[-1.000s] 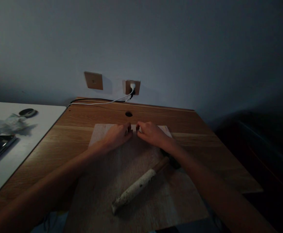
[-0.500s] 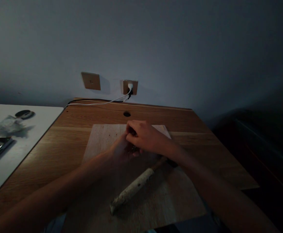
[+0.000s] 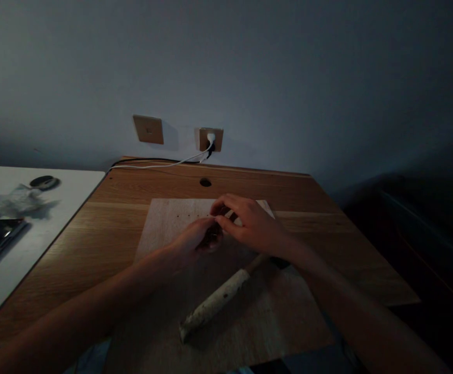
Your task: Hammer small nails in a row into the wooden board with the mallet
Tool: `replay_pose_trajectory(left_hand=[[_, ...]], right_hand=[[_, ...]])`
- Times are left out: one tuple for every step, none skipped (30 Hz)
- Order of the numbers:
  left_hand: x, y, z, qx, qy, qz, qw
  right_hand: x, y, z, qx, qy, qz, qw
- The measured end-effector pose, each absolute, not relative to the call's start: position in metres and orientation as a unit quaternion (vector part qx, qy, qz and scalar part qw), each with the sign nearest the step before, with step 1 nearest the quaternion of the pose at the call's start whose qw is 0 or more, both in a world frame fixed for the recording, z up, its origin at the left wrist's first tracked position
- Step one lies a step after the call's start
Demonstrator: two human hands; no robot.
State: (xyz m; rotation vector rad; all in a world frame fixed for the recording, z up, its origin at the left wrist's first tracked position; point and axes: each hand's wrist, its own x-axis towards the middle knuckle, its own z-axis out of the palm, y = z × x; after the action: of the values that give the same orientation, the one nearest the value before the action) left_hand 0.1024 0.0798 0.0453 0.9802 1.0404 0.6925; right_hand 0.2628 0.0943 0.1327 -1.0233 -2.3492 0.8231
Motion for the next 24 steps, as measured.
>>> replay_pose_trajectory(left_hand=[[0.100,0.082,0.044,0.425,0.459,0.309,0.716],[0.097,0.083,0.043,0.432,0.455,0.301,0.718],[0.095,0.085,0.044,0.467,0.460,0.288,0.698],[0.094,0.086,0.045,0.517,0.463,0.275,0.665],[0.093,0.087,0.048,0.574,0.465,0.262,0.621],[0.093,0.086,0.050,0.631,0.466,0.248,0.569],[0.094,0.085,0.053,0.682,0.466,0.236,0.512],[0.096,0.083,0.054,0.726,0.464,0.227,0.454],[0.099,0.081,0.054,0.765,0.457,0.221,0.397],[0.101,0.078,0.053,0.800,0.443,0.215,0.343],[0.104,0.076,0.050,0.834,0.418,0.209,0.293],[0.106,0.073,0.047,0.865,0.388,0.202,0.245],[0.108,0.071,0.043,0.890,0.359,0.193,0.203],[0.108,0.070,0.040,0.908,0.334,0.184,0.171],[0.108,0.069,0.037,0.920,0.315,0.177,0.152],[0.106,0.069,0.034,0.926,0.303,0.174,0.143],[0.105,0.068,0.033,0.929,0.293,0.174,0.142],[0.103,0.068,0.033,0.931,0.284,0.177,0.147],[0.101,0.068,0.033,0.932,0.275,0.180,0.155],[0.099,0.068,0.034,0.931,0.268,0.184,0.164],[0.098,0.068,0.034,0.930,0.265,0.187,0.173],[0.098,0.067,0.034,0.928,0.264,0.190,0.182],[0.097,0.066,0.035,0.925,0.265,0.192,0.191],[0.097,0.066,0.036,0.923,0.267,0.197,0.198]], right_hand=[[0.267,0.093,0.132,-0.379,-0.842,0.302,0.237],[0.272,0.092,0.131,-0.387,-0.832,0.309,0.250],[0.276,0.091,0.130,-0.393,-0.824,0.316,0.259],[0.281,0.091,0.128,-0.398,-0.818,0.319,0.265],[0.286,0.090,0.127,-0.403,-0.815,0.320,0.268],[0.290,0.089,0.125,-0.408,-0.813,0.318,0.269],[0.293,0.089,0.124,-0.412,-0.812,0.316,0.267],[0.296,0.088,0.123,-0.416,-0.811,0.315,0.265],[0.298,0.088,0.121,-0.419,-0.810,0.314,0.263],[0.299,0.087,0.120,-0.422,-0.808,0.316,0.262],[0.301,0.086,0.120,-0.425,-0.806,0.319,0.260],[0.302,0.085,0.119,-0.427,-0.804,0.321,0.261],[0.304,0.083,0.118,-0.430,-0.802,0.322,0.262],[0.306,0.082,0.118,-0.432,-0.800,0.321,0.265],[0.309,0.080,0.117,-0.434,-0.798,0.320,0.268],[0.312,0.079,0.116,-0.437,-0.797,0.318,0.270],[0.316,0.077,0.115,-0.440,-0.795,0.318,0.271],[0.320,0.076,0.114,-0.443,-0.793,0.317,0.274],[0.323,0.074,0.112,-0.447,-0.789,0.319,0.275],[0.327,0.072,0.110,-0.452,-0.785,0.321,0.277],[0.331,0.069,0.108,-0.456,-0.781,0.323,0.280],[0.334,0.066,0.105,-0.461,-0.777,0.323,0.281],[0.337,0.063,0.103,-0.465,-0.775,0.321,0.282],[0.340,0.059,0.100,-0.470,-0.773,0.318,0.282]])
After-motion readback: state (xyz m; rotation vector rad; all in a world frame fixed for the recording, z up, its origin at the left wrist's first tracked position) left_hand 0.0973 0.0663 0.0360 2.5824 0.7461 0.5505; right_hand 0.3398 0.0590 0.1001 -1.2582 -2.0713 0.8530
